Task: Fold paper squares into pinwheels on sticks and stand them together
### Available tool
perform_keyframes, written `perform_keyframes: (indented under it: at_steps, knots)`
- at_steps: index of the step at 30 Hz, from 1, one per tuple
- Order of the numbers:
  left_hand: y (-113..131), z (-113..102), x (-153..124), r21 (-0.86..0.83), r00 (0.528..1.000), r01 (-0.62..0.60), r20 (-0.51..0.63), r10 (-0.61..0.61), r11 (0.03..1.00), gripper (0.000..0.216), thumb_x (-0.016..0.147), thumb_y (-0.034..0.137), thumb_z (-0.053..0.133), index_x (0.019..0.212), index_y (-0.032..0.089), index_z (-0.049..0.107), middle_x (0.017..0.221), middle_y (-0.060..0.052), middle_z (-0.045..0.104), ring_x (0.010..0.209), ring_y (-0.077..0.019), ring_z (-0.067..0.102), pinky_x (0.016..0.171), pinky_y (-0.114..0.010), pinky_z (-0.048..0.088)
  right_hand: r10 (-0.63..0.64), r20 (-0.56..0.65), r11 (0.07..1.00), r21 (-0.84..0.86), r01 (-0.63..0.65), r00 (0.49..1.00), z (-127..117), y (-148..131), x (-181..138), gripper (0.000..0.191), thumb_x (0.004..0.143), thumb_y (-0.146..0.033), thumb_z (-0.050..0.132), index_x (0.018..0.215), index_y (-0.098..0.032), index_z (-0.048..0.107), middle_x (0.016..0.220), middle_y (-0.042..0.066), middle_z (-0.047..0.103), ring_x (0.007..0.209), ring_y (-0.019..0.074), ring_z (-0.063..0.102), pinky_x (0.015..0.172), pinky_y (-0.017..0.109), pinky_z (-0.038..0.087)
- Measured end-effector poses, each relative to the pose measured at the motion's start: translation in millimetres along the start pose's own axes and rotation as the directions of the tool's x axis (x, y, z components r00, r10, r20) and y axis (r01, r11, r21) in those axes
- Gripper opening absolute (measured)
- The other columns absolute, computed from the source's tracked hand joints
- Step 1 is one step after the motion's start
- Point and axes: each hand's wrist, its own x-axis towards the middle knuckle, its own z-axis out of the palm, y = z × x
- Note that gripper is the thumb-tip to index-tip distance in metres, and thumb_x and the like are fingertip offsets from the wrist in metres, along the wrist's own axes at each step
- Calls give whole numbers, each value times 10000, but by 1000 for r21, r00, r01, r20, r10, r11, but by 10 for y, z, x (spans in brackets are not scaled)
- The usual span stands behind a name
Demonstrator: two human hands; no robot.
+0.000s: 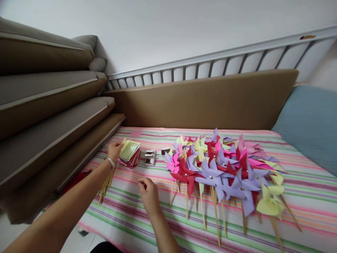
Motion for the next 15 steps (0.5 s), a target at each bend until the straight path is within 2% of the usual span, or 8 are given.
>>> perform_keyframes:
  at_steps: [3, 5, 7, 11, 15]
  knots:
    - [37, -3, 20, -30, 1000, -13, -28, 12, 999, 132, 672, 243, 667, 635, 132, 605, 541, 45, 555, 526, -104, 521, 509, -228, 374, 0, -9, 1000, -2, 0, 1000, -11, 13, 13, 183, 758, -222, 514, 829, -199, 681, 578, 0, 608, 556, 151, 565, 515, 235, 443]
    - [47, 14, -16, -42, 1000, 5, 7, -5, 999, 148, 629, 238, 696, 597, 131, 600, 503, 51, 536, 496, -100, 506, 481, -221, 352, 1, -12, 1000, -3, -1, 1000, -9, 27, 18, 184, 755, -222, 515, 826, -197, 682, 579, 1, 611, 554, 152, 566, 516, 237, 446]
    - [41, 35, -78, -44, 997, 48, 67, -45, 998, 172, 655, 252, 698, 612, 123, 594, 519, 48, 538, 474, -82, 484, 462, -211, 357, 3, -12, 1000, -4, -3, 1000, 0, 43, 21, 182, 751, -224, 517, 819, -196, 683, 577, 1, 613, 548, 151, 566, 513, 238, 446]
    - [11, 44, -181, -27, 972, 152, 183, -145, 988, 196, 819, 309, 575, 804, 115, 594, 709, 12, 594, 567, -86, 540, 519, -234, 462, 12, -8, 1000, -7, -13, 1000, 25, 63, 26, 179, 749, -221, 516, 812, -195, 681, 587, 0, 620, 539, 146, 564, 513, 238, 447]
    - [17, -1, -194, -7, 950, 199, 246, -192, 980, 241, 847, 316, 536, 992, 128, 578, 926, -46, 617, 749, -135, 598, 644, -307, 521, 19, -10, 1000, -8, -19, 1000, 35, 57, 24, 172, 751, -227, 521, 807, -194, 679, 609, 5, 632, 541, 145, 565, 524, 244, 453]
